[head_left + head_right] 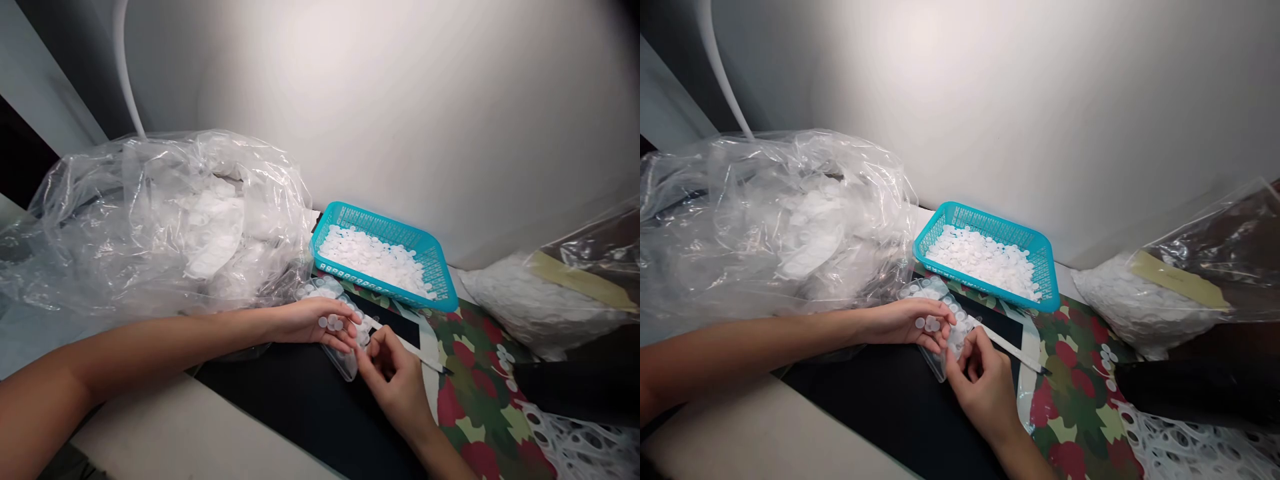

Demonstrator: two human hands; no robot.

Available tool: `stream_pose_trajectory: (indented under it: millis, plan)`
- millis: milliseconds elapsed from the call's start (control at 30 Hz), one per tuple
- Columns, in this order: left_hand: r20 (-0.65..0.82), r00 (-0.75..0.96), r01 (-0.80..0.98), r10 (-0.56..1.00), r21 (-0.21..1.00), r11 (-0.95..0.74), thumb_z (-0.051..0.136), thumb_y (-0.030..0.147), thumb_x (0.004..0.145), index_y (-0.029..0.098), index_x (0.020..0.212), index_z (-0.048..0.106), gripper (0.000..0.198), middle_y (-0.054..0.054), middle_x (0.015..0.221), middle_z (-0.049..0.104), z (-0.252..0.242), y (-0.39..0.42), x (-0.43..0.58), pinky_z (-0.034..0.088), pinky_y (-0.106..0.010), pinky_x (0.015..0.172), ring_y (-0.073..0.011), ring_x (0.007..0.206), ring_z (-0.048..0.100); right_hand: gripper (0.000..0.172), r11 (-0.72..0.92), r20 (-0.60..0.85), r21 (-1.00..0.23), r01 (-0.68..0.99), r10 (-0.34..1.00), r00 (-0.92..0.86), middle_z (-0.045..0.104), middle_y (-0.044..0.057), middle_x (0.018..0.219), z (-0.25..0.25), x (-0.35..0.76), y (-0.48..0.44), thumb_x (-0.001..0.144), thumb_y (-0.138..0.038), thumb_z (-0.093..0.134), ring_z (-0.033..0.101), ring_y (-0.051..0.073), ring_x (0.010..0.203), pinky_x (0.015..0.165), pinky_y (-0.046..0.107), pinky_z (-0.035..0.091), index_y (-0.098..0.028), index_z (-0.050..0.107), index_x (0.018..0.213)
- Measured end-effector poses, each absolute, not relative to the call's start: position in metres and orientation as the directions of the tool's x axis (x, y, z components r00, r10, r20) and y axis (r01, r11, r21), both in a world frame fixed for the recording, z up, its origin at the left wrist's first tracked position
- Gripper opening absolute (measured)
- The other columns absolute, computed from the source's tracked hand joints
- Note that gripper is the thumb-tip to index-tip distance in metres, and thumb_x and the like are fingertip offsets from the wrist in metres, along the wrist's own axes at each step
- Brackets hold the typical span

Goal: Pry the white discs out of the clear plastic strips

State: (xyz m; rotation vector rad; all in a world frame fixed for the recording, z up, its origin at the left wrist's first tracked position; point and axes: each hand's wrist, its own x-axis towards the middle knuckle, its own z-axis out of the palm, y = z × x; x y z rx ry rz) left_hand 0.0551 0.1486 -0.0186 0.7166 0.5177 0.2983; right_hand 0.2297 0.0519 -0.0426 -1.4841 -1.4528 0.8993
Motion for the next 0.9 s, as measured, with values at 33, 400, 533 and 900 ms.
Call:
stream_pose_trajectory:
  millis: [33, 400, 533, 900]
  plan:
    - [-0.348, 0.83, -0.09, 0.436, 0.688, 0.72, 0.067, 0.031, 0.077, 0.01, 0.086, 0.062, 0.024, -0.001, 0.07, 0.061, -0.019, 0.149, 0.055, 0.048, -0.024, 0.068, -0.0115, 0.065, 0.061, 0.028, 0.041, 0.069, -0.915, 0.401, 0.996, 0.056, 0.042, -0.008, 0.054, -0.043, 0.228, 0.051, 0.077, -0.031, 0.069, 0.033, 0.007, 0.045, 0.043, 0.02, 0.025, -0.02, 0.044, 0.068]
    - [-0.274, 0.823, -0.033, 0.497, 0.851, 0.524, 0.06, 0.041, 0.081, 0.017, 0.063, 0.042, 0.035, 0.011, 0.045, 0.023, -0.021, 0.144, 0.052, 0.012, -0.018, 0.038, -0.0038, 0.038, 0.017, 0.026, 0.065, 0.068, -0.997, 0.039, 0.992, 0.104, 0.043, -0.005, 0.071, -0.044, 0.236, 0.059, 0.082, -0.033, 0.067, 0.046, 0.009, 0.059, 0.055, 0.018, 0.041, -0.022, 0.045, 0.076]
    - [-0.12, 0.851, 0.048, 0.512, 0.987, 0.151, 0.055, 0.042, 0.086, 0.016, 0.065, 0.044, 0.035, 0.007, 0.054, 0.038, -0.02, 0.136, 0.051, 0.024, -0.02, 0.045, -0.0057, 0.047, 0.032, 0.024, 0.039, 0.037, -0.998, -0.046, 0.998, 0.043, 0.049, -0.005, 0.071, -0.041, 0.235, 0.058, 0.08, -0.031, 0.069, 0.049, 0.008, 0.06, 0.056, 0.017, 0.041, -0.023, 0.046, 0.08]
    - [-0.059, 0.788, 0.046, 0.613, 0.998, 0.037, 0.051, 0.038, 0.087, 0.017, 0.059, 0.034, 0.039, 0.007, 0.054, 0.031, -0.022, 0.136, 0.05, 0.022, -0.02, 0.046, -0.0062, 0.049, 0.029, 0.032, -0.101, -0.085, -0.981, -0.168, 0.991, -0.099, 0.067, -0.003, 0.082, -0.038, 0.233, 0.057, 0.08, -0.029, 0.072, 0.062, 0.011, 0.076, 0.073, 0.022, 0.048, -0.027, 0.046, 0.098]
